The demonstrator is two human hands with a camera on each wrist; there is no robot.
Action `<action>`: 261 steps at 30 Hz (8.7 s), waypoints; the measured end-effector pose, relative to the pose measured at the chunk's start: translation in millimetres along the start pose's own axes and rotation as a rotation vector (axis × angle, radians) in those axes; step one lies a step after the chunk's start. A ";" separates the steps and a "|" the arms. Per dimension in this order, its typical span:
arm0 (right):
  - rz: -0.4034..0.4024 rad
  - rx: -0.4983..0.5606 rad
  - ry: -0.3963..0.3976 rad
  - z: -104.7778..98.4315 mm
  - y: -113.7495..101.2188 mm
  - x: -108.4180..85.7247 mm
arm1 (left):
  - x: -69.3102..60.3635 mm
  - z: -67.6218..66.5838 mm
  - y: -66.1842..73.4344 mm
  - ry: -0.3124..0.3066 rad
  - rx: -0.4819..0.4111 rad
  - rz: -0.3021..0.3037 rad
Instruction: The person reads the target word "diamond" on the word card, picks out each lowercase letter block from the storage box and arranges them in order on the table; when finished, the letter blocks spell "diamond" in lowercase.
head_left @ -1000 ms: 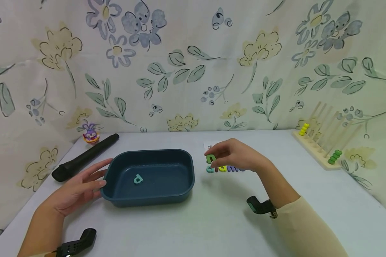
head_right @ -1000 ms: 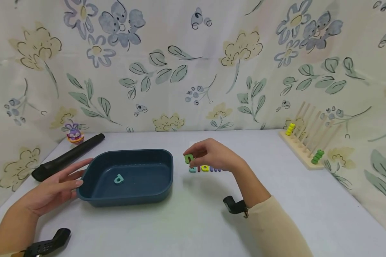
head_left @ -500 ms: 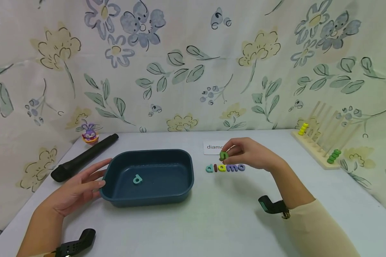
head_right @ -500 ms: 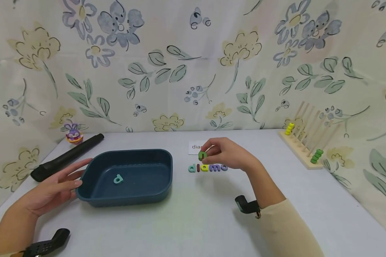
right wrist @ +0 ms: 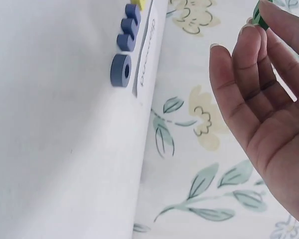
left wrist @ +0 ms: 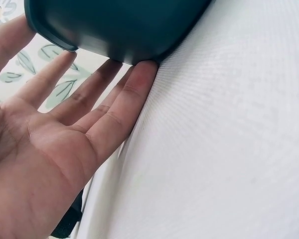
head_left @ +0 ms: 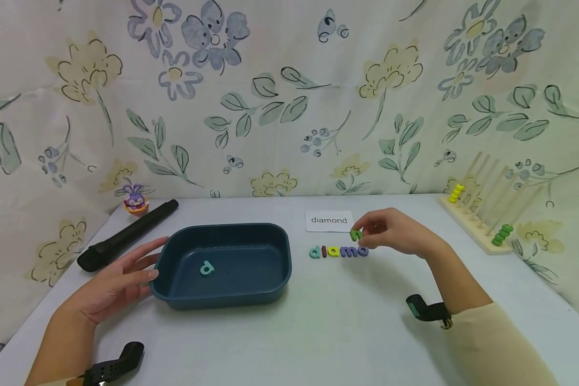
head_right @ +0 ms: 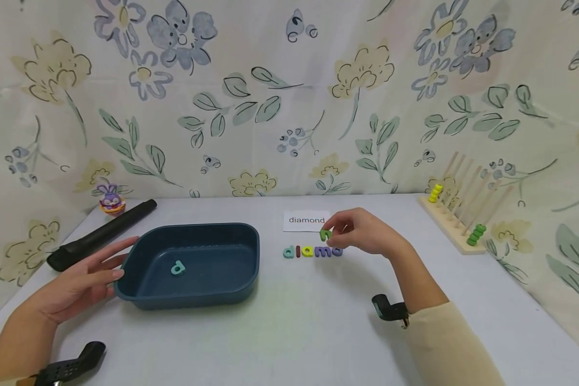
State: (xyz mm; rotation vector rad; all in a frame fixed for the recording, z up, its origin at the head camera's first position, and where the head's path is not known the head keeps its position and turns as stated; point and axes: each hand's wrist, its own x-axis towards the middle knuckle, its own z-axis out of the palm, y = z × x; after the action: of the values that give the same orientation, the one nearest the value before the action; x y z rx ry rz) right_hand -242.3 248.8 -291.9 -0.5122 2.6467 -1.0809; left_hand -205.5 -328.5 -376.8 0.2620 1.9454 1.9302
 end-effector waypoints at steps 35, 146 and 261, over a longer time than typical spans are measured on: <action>0.278 -0.137 -0.118 -10.0 56.2 12.3 | -0.4 -0.3 0.5 0.014 0.024 -0.007; -0.193 0.170 -0.168 47.0 -105.3 102.9 | -3.4 9.0 7.2 0.049 0.013 -0.029; -0.150 -0.268 -0.624 193.7 -173.5 186.7 | -5.3 7.4 5.8 0.018 0.025 0.002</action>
State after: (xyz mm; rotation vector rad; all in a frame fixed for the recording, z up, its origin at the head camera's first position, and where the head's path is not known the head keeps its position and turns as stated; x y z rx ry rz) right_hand -306.0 -63.6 -319.8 -0.9374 2.2153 -0.4785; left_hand -198.6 -323.6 -370.2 0.2541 1.9831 1.9165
